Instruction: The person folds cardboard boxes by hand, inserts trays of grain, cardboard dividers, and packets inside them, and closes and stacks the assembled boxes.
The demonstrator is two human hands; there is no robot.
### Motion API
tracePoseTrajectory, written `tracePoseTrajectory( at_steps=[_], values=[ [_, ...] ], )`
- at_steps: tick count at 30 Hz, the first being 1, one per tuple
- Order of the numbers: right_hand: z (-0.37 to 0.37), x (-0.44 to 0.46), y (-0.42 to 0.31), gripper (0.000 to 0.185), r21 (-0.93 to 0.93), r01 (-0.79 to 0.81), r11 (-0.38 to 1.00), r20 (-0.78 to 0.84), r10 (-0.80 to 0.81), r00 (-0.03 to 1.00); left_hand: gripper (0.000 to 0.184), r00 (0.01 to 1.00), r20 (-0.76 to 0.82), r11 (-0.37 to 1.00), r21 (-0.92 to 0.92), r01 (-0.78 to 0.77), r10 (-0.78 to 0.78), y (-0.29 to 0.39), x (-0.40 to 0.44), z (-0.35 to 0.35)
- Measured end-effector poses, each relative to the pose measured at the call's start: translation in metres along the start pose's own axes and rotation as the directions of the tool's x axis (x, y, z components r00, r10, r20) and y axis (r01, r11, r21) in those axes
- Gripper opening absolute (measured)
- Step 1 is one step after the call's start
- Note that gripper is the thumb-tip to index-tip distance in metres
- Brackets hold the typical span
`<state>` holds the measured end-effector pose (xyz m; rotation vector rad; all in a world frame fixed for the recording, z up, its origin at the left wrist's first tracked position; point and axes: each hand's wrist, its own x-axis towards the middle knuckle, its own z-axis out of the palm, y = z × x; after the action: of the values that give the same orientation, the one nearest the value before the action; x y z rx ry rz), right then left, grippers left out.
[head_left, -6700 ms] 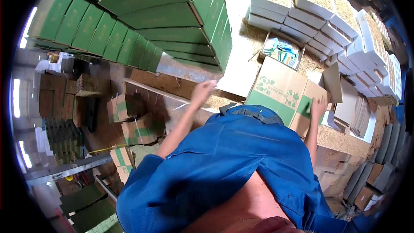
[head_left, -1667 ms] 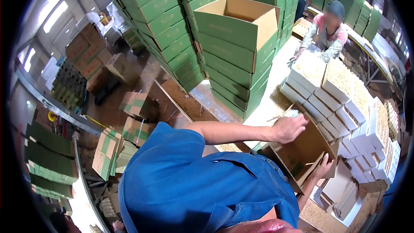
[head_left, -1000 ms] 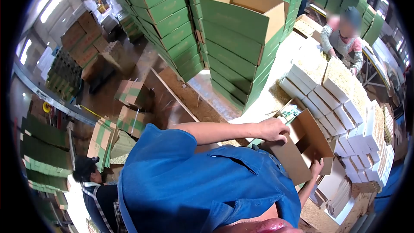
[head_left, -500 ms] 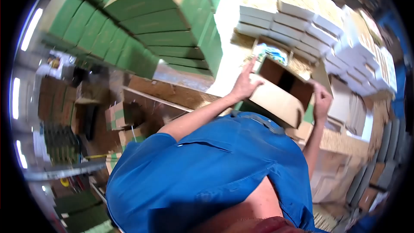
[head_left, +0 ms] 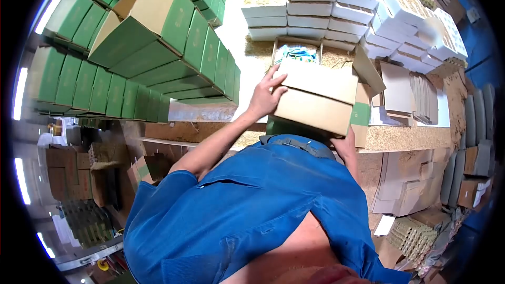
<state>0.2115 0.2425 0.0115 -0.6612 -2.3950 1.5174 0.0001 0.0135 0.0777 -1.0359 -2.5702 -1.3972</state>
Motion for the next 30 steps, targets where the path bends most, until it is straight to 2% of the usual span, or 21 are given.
tracePoseTrajectory(
  at_steps=[1, 2, 3, 4, 6, 7, 8, 10, 11, 12, 13, 14, 16, 20, 22, 24, 25, 26, 27, 28, 30],
  values=[
    [-0.006, 0.007, -0.012, 0.069, 0.139, -0.073, 0.988, 0.033, 0.069, 0.997, 0.035, 1.0, 0.023, 0.999, -0.038, 0.017, -0.016, 0.002, 0.009, -0.01],
    [-0.012, 0.014, -0.032, 0.068, 0.118, -0.072, 0.99, -0.067, 0.08, 0.995, 0.031, 0.998, 0.059, 1.0, -0.005, -0.006, 0.006, 0.004, 0.022, -0.022],
    [-0.024, 0.021, -0.077, 0.064, -0.017, 0.129, 0.992, -0.233, -0.129, 0.964, 0.03, 0.996, 0.084, 0.998, -0.055, -0.016, 0.021, 0.016, 0.039, -0.037],
    [-0.034, 0.033, -0.086, 0.055, -0.006, 0.076, 0.997, -0.241, -0.075, 0.967, 0.029, 0.993, 0.114, 0.994, -0.109, -0.021, 0.033, 0.029, 0.056, -0.051],
    [-0.058, 0.047, -0.143, 0.043, -0.16, -0.017, 0.987, -0.281, -0.029, 0.959, 0.034, 0.978, 0.211, 0.993, -0.11, 0.032, -0.008, 0.037, 0.088, -0.069],
    [-0.064, 0.063, -0.142, 0.043, -0.162, 0.097, 0.982, -0.264, -0.138, 0.954, 0.039, 0.985, 0.17, 0.966, -0.256, 0.04, 0.005, 0.036, 0.094, -0.069],
    [-0.067, 0.071, -0.144, 0.043, -0.127, 0.102, 0.987, -0.265, -0.133, 0.955, 0.044, 0.961, 0.221, 0.903, -0.355, 0.241, -0.169, 0.035, 0.093, -0.07],
    [-0.061, 0.072, -0.14, 0.055, -0.065, 0.153, 0.986, -0.257, -0.164, 0.952, 0.053, 0.97, 0.074, 0.953, -0.186, 0.24, -0.23, -0.007, 0.086, -0.05],
    [-0.062, 0.062, -0.143, 0.074, -0.122, 0.221, 0.968, -0.146, -0.237, 0.96, 0.059, 0.975, -0.039, 0.954, -0.221, 0.203, -0.217, -0.018, 0.071, -0.039],
    [-0.062, 0.046, -0.146, 0.084, -0.111, 0.256, 0.96, -0.045, -0.262, 0.964, 0.06, 0.962, -0.041, 0.95, -0.169, 0.261, -0.271, -0.043, 0.055, -0.03],
    [-0.064, 0.034, -0.136, 0.086, 0.055, 0.168, 0.984, 0.116, -0.173, 0.978, 0.063, 0.955, -0.059, 0.951, -0.127, 0.283, -0.292, -0.082, 0.035, -0.014],
    [-0.064, 0.02, -0.124, 0.081, -0.059, 0.33, 0.942, 0.195, -0.313, 0.929, 0.067, 0.939, -0.095, 0.934, -0.174, 0.312, -0.331, -0.089, 0.017, -0.008],
    [-0.047, 0.007, -0.12, 0.069, -0.121, 0.352, 0.928, 0.178, -0.329, 0.927, 0.068, 0.912, -0.075, 0.884, -0.288, 0.368, -0.404, -0.105, -0.005, 0.007],
    [-0.031, 0.049, -0.108, 0.059, -0.183, 0.438, 0.88, 0.009, -0.444, 0.896, 0.067, 0.812, -0.02, 0.773, -0.319, 0.548, -0.584, -0.115, 0.005, 0.025],
    [-0.039, 0.081, -0.126, 0.05, -0.355, 0.473, 0.806, 0.041, -0.492, 0.87, 0.067, 0.797, 0.02, 0.727, -0.396, 0.561, -0.604, -0.123, 0.014, 0.037],
    [-0.036, 0.118, -0.132, 0.036, -0.425, 0.371, 0.826, 0.049, -0.388, 0.92, 0.067, 0.783, 0.035, 0.765, -0.192, 0.615, -0.621, -0.142, 0.016, 0.053],
    [-0.035, 0.14, -0.121, 0.027, -0.529, 0.241, 0.814, 0.06, -0.248, 0.967, 0.067, 0.807, 0.108, 0.801, -0.104, 0.59, -0.58, -0.159, 0.014, 0.066],
    [-0.032, 0.161, -0.106, 0.023, -0.626, 0.116, 0.771, 0.052, -0.107, 0.993, 0.067, 0.803, 0.192, 0.825, 0.107, 0.555, -0.565, -0.174, 0.008, 0.08],
    [-0.03, 0.173, -0.096, 0.037, -0.598, 0.086, 0.797, 0.097, -0.035, 0.995, 0.069, 0.771, 0.223, 0.79, -0.009, 0.613, -0.596, -0.157, 0.002, 0.079],
    [-0.029, 0.183, -0.091, 0.037, -0.601, 0.082, 0.795, 0.093, -0.033, 0.995, 0.072, 0.738, 0.258, 0.737, -0.121, 0.664, -0.623, -0.13, -0.008, 0.072],
    [-0.026, 0.203, -0.084, 0.049, -0.705, 0.081, 0.705, 0.184, 0.071, 0.98, 0.079, 0.786, 0.307, 0.738, -0.281, 0.613, -0.536, -0.092, -0.01, 0.044]
  ],
)
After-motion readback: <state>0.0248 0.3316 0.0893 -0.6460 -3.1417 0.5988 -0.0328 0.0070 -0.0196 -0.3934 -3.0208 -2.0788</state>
